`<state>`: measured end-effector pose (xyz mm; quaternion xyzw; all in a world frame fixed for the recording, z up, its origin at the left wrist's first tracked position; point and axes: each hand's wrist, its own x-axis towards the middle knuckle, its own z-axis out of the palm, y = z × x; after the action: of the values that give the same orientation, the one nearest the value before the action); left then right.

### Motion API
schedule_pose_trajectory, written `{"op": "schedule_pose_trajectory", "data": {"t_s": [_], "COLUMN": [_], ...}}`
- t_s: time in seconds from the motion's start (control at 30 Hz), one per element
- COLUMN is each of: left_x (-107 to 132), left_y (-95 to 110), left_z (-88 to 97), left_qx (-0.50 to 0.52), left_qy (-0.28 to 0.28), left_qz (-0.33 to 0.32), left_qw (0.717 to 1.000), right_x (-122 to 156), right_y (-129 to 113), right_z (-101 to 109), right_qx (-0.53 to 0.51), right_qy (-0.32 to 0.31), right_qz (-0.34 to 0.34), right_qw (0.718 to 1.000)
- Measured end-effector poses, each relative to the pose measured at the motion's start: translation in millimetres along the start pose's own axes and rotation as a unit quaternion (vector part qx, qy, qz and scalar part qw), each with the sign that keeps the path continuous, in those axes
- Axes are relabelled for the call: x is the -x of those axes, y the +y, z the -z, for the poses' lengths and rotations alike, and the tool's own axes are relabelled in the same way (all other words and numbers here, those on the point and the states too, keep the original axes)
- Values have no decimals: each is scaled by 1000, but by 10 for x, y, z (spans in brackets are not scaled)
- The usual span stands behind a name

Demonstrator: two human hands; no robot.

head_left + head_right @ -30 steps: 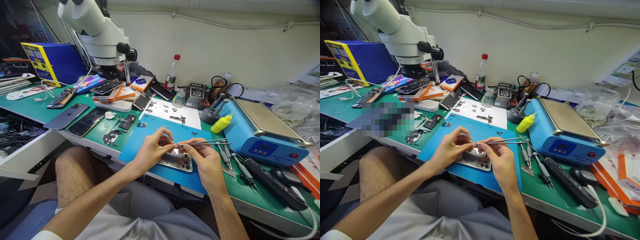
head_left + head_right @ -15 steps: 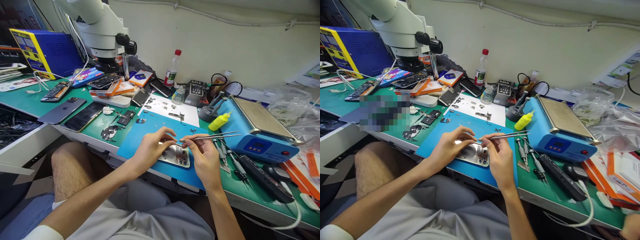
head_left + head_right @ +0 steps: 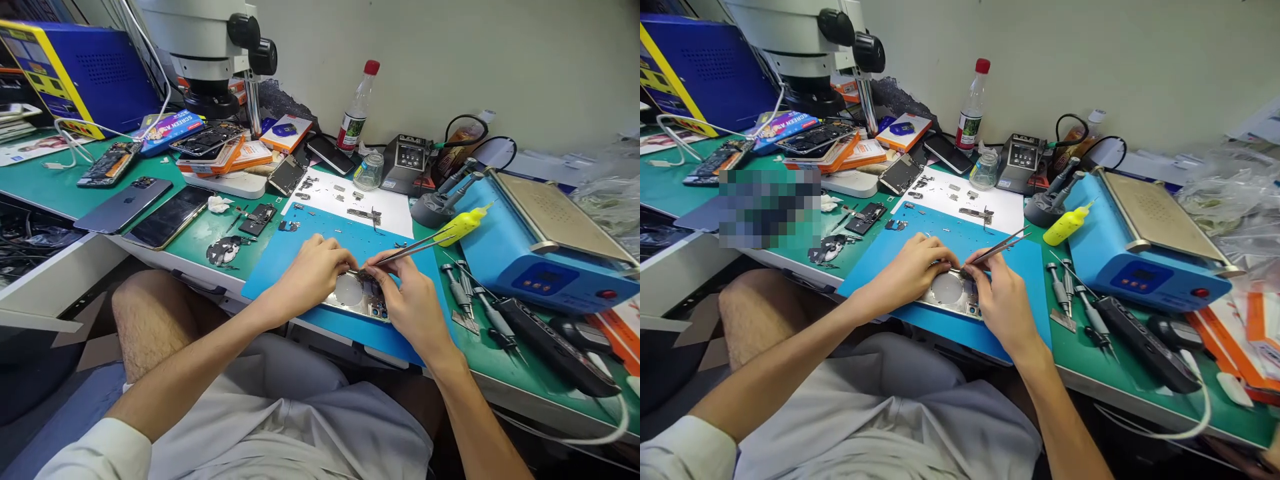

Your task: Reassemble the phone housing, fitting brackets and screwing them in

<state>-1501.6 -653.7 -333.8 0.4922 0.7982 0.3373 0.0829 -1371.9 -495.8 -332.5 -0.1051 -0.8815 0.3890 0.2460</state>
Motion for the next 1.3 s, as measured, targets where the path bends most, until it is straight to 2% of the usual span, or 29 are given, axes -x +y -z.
{"op": "schedule_pose_trajectory", "data": {"t_s": [0.67,0.93,1.03,1.13,1.23,1.3], "left_x": [-17,1,72,159,207,213], "left_y": [-26,-35,-18,11,36,46], "left_z": [-29,-30,41,127,173,177], "left_qx": [-27,-49,-61,-114,-230,-276], "left_qy": [4,13,12,-8,-24,-29], "left_qz": [1,-13,-43,-109,-189,-221], "left_qw": [1000,999,997,987,954,935], "right_x": [12,8,-6,-9,20,49], "right_y": [15,-9,18,60,70,53], "right_z": [-36,-25,-4,30,57,63], "right_qx": [72,48,11,-25,-31,-23], "right_qy": [4,6,21,51,64,65], "right_qz": [62,30,-7,-41,-55,-54], "right_qw": [995,998,1000,998,996,996]}}
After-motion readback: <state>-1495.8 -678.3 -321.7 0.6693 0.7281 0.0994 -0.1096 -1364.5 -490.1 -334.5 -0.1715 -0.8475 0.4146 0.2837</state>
